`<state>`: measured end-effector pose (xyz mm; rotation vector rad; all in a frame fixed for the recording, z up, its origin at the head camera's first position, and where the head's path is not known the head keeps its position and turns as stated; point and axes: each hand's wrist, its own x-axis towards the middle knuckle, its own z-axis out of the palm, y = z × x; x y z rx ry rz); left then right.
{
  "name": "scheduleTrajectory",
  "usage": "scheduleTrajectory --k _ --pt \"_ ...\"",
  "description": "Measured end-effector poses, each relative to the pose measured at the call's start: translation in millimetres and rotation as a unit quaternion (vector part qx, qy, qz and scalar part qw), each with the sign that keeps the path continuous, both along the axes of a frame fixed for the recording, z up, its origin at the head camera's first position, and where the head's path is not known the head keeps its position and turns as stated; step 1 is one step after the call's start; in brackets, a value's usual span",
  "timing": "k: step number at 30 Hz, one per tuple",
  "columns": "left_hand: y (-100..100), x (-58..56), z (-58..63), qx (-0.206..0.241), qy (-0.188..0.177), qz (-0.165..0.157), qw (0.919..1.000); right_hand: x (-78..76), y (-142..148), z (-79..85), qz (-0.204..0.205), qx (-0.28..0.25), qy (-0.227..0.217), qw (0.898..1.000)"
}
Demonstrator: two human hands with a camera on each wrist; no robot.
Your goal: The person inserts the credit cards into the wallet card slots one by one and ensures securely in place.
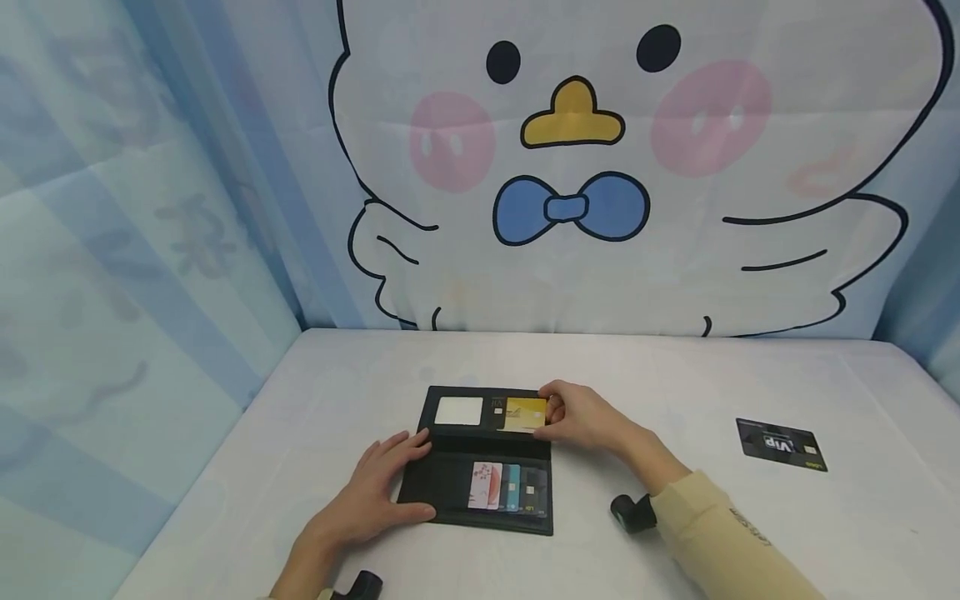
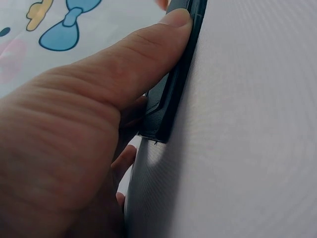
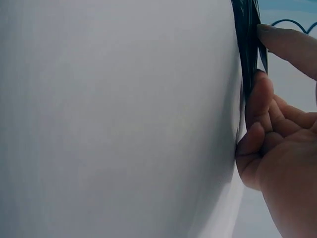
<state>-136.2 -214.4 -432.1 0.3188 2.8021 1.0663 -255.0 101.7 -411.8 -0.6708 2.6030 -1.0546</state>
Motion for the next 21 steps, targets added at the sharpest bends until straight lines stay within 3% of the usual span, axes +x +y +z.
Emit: scheduleTrajectory --k 5,13,21 --pt "1.4 -0.8 -0.6 -0.002 -0.007 0.004 1.0000 1.0 6.6 1.1 -0.003 -0.021 -0.028 0.999" --pt "1.4 -0.1 0.8 0.003 0.000 0.005 1.0000 -5.8 4.2 4.0 0.015 -0.023 -0.004 1.000" --pt "0.8 0.5 1.2 0.007 0.001 0.000 1.0000 -7.3 3.5 4.3 0.038 -0.029 -0.029 0.998"
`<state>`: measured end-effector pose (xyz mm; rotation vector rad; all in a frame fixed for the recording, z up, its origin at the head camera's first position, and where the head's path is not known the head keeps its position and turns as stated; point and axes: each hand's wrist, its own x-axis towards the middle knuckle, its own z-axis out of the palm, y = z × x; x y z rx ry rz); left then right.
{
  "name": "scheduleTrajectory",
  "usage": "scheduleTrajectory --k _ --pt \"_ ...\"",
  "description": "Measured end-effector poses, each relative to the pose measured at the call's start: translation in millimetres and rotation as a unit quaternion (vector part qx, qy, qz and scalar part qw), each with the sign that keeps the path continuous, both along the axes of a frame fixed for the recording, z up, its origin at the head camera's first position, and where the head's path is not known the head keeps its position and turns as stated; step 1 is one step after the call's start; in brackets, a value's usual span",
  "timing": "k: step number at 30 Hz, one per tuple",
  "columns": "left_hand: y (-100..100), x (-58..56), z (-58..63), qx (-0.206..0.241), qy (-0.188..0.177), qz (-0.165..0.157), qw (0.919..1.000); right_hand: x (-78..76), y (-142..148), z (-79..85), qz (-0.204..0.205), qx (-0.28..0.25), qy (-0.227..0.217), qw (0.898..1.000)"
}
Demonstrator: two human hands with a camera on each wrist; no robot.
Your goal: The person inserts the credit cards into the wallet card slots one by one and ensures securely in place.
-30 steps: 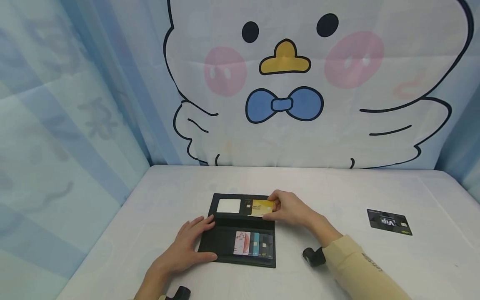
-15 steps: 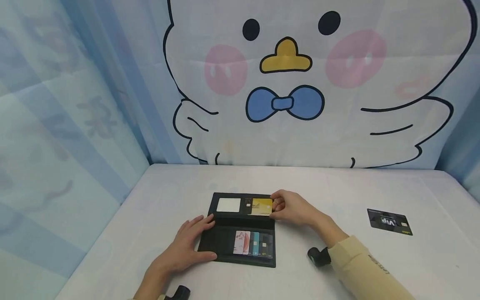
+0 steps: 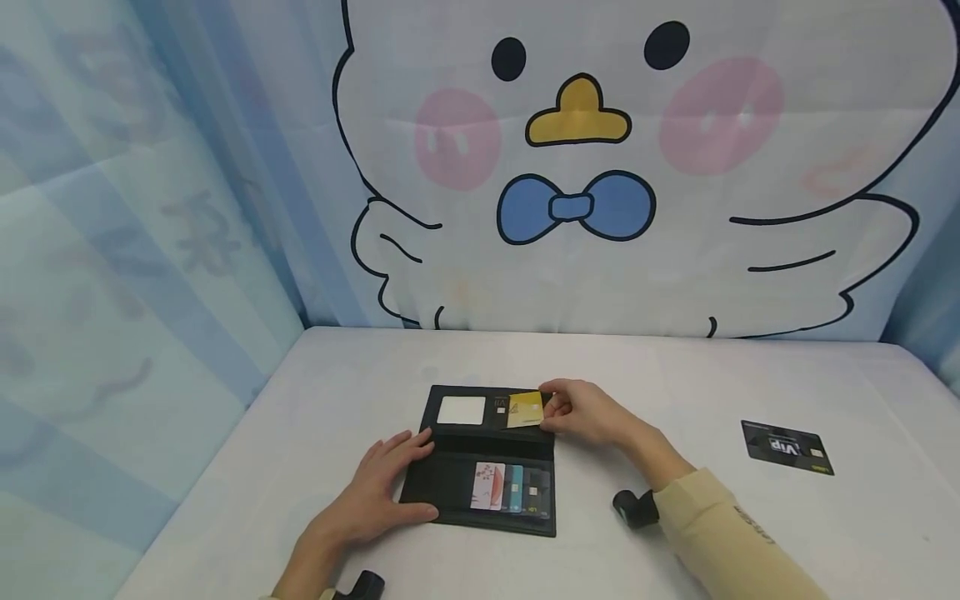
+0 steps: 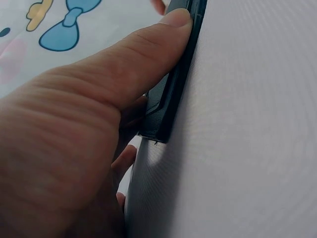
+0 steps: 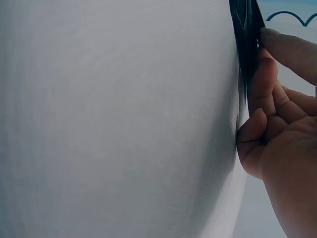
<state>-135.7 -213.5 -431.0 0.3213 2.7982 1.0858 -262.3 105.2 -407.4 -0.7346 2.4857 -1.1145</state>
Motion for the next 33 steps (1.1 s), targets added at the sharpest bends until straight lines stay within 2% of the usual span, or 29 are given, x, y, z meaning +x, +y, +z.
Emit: scheduleTrajectory --k 6,16,33 --pt "-2.1 -0.4 -1.9 -0.004 -0.003 0.001 1.0000 0.1 -4.4 -0.4 0.007 0.001 -0.001 1.000" --pt "-1.5 -0.2 -1.5 -0.005 -0.003 0.001 1.0000 1.3 -12.6 -1.3 0.002 0.016 0.042 0.999" --pt "-0.2 0.2 2.0 -0.008 0.001 -0.002 1.0000 0.8 -29.2 -3.2 0.015 0.033 0.067 0.997"
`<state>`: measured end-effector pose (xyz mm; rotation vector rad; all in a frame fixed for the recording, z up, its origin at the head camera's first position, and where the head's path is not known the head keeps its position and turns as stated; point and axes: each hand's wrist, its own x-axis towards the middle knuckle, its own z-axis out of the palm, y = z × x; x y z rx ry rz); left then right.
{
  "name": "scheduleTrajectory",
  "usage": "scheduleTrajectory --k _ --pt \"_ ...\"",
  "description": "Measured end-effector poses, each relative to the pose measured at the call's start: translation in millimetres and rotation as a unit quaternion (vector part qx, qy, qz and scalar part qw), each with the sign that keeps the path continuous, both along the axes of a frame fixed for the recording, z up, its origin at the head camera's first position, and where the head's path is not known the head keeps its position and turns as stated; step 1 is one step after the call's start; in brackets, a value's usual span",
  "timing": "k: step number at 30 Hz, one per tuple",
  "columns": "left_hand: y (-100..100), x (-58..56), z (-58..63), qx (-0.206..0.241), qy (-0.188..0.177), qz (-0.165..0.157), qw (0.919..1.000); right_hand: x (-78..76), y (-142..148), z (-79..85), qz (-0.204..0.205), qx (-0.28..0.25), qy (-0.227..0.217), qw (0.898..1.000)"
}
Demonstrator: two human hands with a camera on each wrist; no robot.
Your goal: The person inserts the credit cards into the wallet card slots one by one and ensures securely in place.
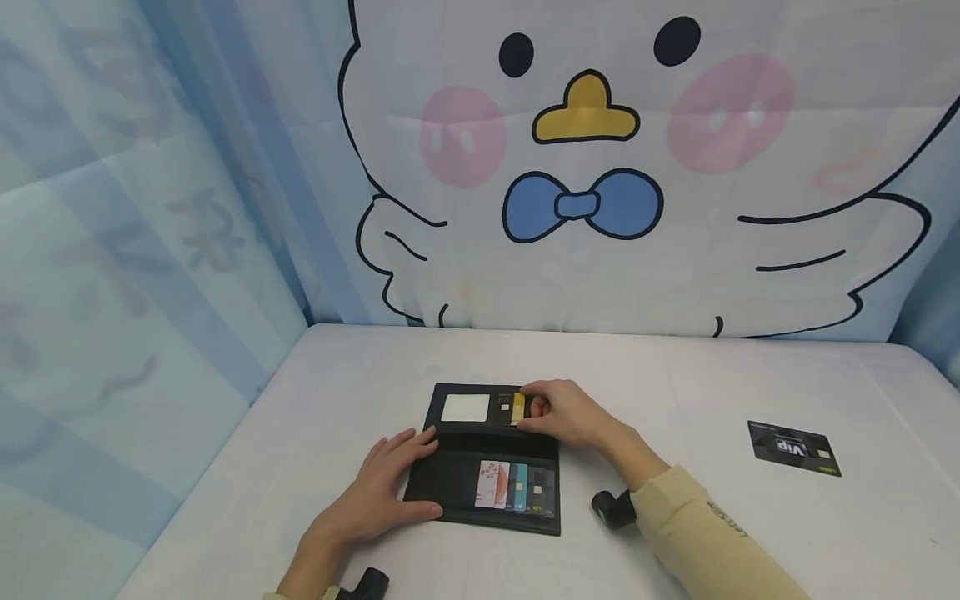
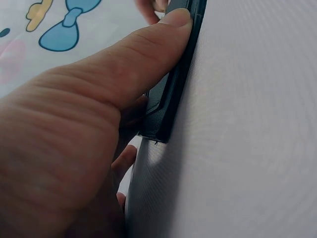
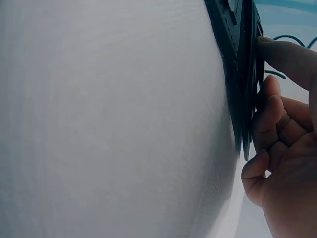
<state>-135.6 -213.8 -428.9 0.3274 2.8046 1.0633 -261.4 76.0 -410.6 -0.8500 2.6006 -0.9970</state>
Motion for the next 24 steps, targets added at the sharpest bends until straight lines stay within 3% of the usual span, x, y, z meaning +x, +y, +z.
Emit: scheduleTrajectory --k 24 --pt "0.5 0.2 1.5 0.001 0.000 0.003 1.0000 1.5 -1.6 -1.8 -0.013 0.003 -0.006 1.000"
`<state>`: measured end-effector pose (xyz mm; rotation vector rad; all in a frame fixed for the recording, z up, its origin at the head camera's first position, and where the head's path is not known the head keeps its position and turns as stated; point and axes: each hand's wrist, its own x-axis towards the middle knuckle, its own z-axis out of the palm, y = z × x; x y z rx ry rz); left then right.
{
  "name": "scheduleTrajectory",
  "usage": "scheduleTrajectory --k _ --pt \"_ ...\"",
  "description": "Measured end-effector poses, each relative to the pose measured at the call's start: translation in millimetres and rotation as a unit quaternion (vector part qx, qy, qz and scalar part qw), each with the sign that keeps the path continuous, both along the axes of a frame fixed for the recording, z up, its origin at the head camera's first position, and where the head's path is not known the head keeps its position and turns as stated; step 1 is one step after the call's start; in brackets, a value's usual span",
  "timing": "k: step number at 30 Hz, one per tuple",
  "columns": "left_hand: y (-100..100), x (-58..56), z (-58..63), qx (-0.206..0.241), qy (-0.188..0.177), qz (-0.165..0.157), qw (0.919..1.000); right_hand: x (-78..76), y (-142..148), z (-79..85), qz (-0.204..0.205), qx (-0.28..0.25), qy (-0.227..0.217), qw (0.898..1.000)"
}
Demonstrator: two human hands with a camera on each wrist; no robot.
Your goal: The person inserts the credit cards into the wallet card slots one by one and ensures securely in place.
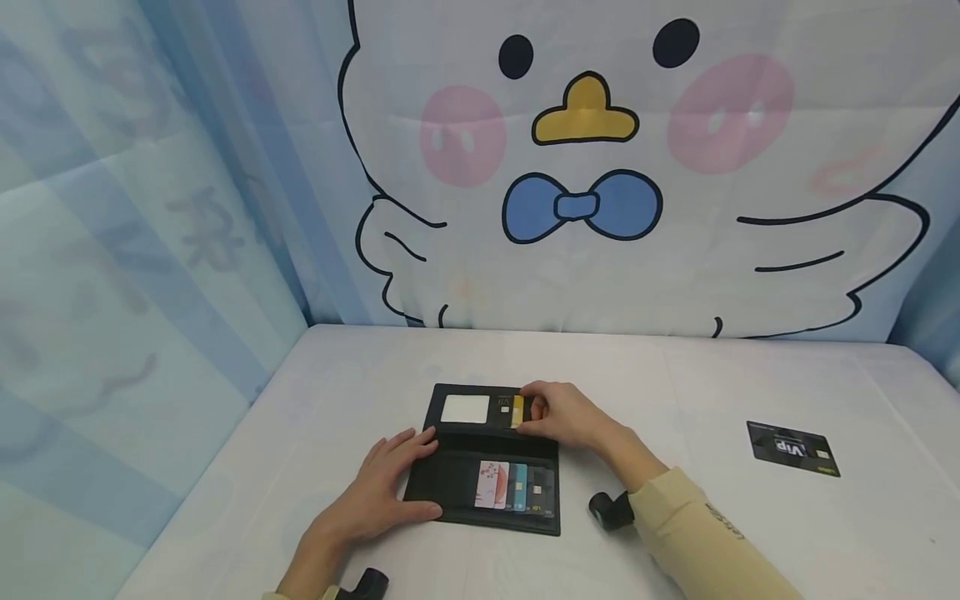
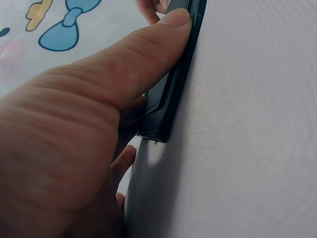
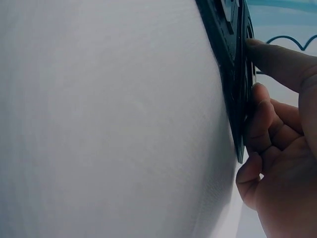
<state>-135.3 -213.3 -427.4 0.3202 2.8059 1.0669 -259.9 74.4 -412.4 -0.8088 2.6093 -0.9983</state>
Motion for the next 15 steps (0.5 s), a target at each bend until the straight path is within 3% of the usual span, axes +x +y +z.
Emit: scheduleTrajectory --k 15 --pt "-1.0 0.3 -1.8 0.011 0.000 -0.006 0.9999 4.2 27.8 5.2 -0.021 -0.018 0.033 0.999"
